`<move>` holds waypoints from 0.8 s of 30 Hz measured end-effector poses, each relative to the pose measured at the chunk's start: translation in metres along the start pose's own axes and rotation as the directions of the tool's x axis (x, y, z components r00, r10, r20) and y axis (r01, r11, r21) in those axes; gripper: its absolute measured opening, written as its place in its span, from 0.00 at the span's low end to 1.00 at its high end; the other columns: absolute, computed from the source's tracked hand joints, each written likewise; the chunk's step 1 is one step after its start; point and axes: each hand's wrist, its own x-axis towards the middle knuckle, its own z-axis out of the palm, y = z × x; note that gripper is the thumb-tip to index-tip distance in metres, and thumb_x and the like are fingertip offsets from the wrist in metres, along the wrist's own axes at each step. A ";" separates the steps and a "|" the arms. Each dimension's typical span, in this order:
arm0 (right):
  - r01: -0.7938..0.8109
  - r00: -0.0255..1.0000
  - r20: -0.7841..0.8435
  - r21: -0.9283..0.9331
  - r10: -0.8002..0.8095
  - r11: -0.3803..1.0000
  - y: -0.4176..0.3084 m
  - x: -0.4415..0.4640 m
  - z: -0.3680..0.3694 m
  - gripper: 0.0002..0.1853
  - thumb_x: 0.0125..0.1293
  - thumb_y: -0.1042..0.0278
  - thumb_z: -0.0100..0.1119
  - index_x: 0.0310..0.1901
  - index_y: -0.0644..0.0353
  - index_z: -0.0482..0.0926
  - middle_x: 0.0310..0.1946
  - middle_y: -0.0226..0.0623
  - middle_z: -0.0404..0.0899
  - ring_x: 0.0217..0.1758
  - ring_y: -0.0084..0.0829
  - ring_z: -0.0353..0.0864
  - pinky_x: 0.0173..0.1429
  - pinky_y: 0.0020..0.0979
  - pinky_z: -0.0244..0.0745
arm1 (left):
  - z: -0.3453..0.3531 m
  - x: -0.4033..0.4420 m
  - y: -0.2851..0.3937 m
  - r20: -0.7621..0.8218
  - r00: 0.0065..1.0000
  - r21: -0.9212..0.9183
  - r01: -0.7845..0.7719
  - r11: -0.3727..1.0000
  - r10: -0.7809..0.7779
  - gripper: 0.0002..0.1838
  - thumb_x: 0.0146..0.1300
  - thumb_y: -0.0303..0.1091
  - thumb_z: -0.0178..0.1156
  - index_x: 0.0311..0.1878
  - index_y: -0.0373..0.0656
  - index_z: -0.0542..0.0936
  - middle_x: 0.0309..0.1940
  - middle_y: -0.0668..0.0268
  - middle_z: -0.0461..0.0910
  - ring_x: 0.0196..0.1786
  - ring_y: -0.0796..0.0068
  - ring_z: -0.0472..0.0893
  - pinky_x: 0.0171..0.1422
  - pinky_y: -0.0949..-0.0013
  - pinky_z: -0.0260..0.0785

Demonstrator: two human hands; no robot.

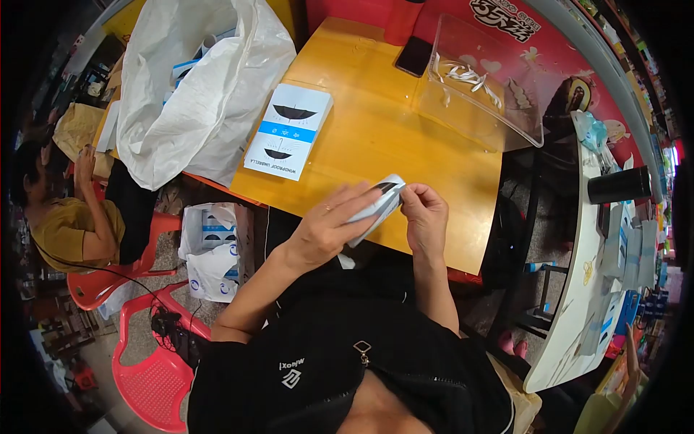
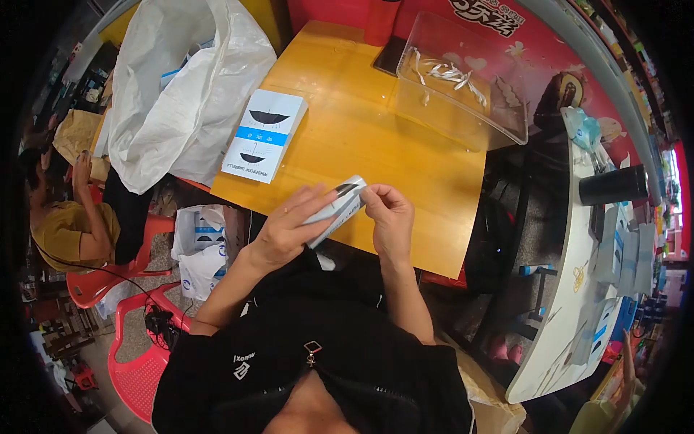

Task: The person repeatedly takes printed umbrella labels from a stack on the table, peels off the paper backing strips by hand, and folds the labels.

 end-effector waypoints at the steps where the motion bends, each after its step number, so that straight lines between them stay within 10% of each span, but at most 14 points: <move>1: 0.083 0.995 -0.060 -0.047 -0.086 0.995 -0.001 0.000 0.002 0.03 0.59 0.76 0.60 0.34 0.65 0.79 0.26 0.25 0.76 0.26 0.13 0.66 0.30 0.15 0.58 | 0.000 -0.003 0.004 -0.107 0.984 -0.002 0.142 0.990 -0.141 0.12 0.47 0.16 0.58 0.38 0.35 0.79 0.51 0.59 0.75 0.57 0.60 0.74 0.57 0.67 0.71; 3: 0.154 0.982 -0.098 -0.069 -0.161 0.986 -0.009 0.003 -0.002 0.02 0.59 0.77 0.60 0.34 0.65 0.79 0.26 0.25 0.76 0.26 0.13 0.66 0.30 0.15 0.58 | -0.001 -0.013 0.012 -0.206 0.937 -0.014 0.286 0.958 -0.283 0.14 0.47 0.14 0.56 0.39 0.34 0.79 0.51 0.57 0.75 0.58 0.58 0.74 0.58 0.66 0.70; 4: 0.197 0.972 -0.113 -0.080 -0.205 0.977 -0.014 0.004 -0.003 0.02 0.59 0.77 0.60 0.34 0.65 0.79 0.26 0.25 0.76 0.26 0.13 0.66 0.30 0.15 0.57 | -0.001 -0.021 0.017 -0.236 0.804 -0.321 0.466 0.824 -0.547 0.14 0.51 0.14 0.53 0.42 0.34 0.79 0.52 0.55 0.75 0.51 0.62 0.78 0.48 0.70 0.73; 6: 0.215 0.971 -0.082 -0.098 -0.224 0.972 -0.024 0.004 -0.003 0.03 0.60 0.77 0.59 0.34 0.66 0.79 0.26 0.26 0.77 0.27 0.14 0.69 0.32 0.15 0.61 | -0.003 -0.029 0.017 0.077 0.519 -0.786 0.556 0.268 -0.851 0.12 0.61 0.21 0.50 0.46 0.32 0.77 0.48 0.56 0.77 0.34 0.70 0.83 0.26 0.78 0.71; 9: 0.287 0.955 -0.007 -0.207 -0.295 0.935 -0.032 0.000 0.006 0.03 0.60 0.78 0.60 0.34 0.68 0.79 0.28 0.28 0.78 0.32 0.17 0.74 0.39 0.17 0.69 | -0.007 -0.012 0.020 0.544 0.436 -0.836 0.361 -0.414 -0.717 0.17 0.66 0.36 0.53 0.51 0.31 0.73 0.41 0.59 0.79 0.33 0.67 0.84 0.11 0.84 0.58; 19: 0.295 0.952 -0.002 -0.245 -0.305 0.923 -0.031 -0.006 0.012 0.03 0.59 0.79 0.62 0.34 0.67 0.79 0.31 0.31 0.80 0.32 0.17 0.75 0.39 0.18 0.70 | 0.023 -0.017 0.014 0.610 0.475 -0.791 0.421 -0.444 -0.635 0.14 0.69 0.33 0.49 0.50 0.31 0.73 0.36 0.55 0.80 0.19 0.70 0.82 0.05 0.84 0.53; 24: 0.290 0.953 -0.014 -0.257 -0.303 0.922 -0.026 -0.006 0.008 0.03 0.58 0.78 0.62 0.32 0.66 0.78 0.31 0.32 0.80 0.32 0.17 0.75 0.39 0.18 0.71 | 0.027 -0.007 0.031 0.540 0.474 -0.836 0.395 -0.381 -0.695 0.16 0.69 0.30 0.48 0.53 0.29 0.72 0.47 0.51 0.77 0.32 0.63 0.84 0.18 0.81 0.71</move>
